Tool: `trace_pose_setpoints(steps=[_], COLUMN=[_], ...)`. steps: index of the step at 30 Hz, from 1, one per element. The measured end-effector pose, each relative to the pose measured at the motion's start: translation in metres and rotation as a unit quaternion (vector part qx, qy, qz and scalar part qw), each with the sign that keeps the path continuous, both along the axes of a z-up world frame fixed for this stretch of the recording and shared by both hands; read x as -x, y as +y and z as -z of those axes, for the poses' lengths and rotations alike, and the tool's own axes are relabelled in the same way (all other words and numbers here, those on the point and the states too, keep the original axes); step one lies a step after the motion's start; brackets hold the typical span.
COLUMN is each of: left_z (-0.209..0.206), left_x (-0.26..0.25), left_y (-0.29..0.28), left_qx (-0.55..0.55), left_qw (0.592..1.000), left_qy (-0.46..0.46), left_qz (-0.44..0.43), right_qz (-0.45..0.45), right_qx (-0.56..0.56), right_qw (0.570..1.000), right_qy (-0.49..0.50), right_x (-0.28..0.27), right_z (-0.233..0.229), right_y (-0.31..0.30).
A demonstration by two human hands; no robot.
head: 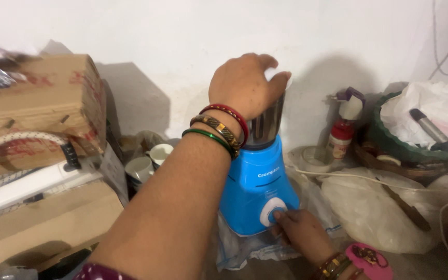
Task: The person places a metal jar containing a brown paste onto a blue blender base, secures the lid, and operates the blender. They then remove the jar, open the lid, and stir the contents with a spoon.
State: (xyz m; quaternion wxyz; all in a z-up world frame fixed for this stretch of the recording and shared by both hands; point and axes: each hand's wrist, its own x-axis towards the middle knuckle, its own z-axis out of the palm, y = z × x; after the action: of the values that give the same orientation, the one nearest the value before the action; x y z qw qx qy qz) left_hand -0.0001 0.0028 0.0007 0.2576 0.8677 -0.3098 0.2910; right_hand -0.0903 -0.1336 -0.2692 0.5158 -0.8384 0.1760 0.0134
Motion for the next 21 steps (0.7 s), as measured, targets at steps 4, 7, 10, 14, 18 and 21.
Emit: trace_pose_setpoints(steps=[4, 7, 10, 14, 18, 21], left_z=[-0.001, -0.001, -0.001, 0.0, -0.001, -0.001], left_x=[0.001, 0.002, 0.002, 0.002, 0.002, 0.001], left_y=[-0.001, -0.001, 0.0, -0.001, -0.002, -0.002], left_qx=[-0.002, -0.001, -0.001, -0.001, 0.002, -0.001], left_qw=[1.0, 1.0, 1.0, 1.0, 1.0, 1.0], left_qy=[0.015, 0.023, 0.015, 0.009, 0.022, 0.025], left_qz=[-0.007, -0.008, -0.007, -0.009, -0.015, -0.017], right_qz=[-0.001, -0.005, -0.016, -0.166, -0.115, -0.132], right_qx=[0.018, 0.017, 0.061, 0.427, 0.423, 0.435], right_qw=[1.0, 1.0, 0.998, 0.843, 0.888, 0.882], right_qy=[0.024, 0.015, 0.006, -0.283, -0.14, -0.125], right_x=[-0.002, -0.004, -0.006, 0.0, 0.004, 0.006], right_z=[0.002, 0.006, 0.009, 0.008, 0.0, -0.009], right_y=[-0.001, -0.004, -0.007, -0.006, 0.001, 0.004])
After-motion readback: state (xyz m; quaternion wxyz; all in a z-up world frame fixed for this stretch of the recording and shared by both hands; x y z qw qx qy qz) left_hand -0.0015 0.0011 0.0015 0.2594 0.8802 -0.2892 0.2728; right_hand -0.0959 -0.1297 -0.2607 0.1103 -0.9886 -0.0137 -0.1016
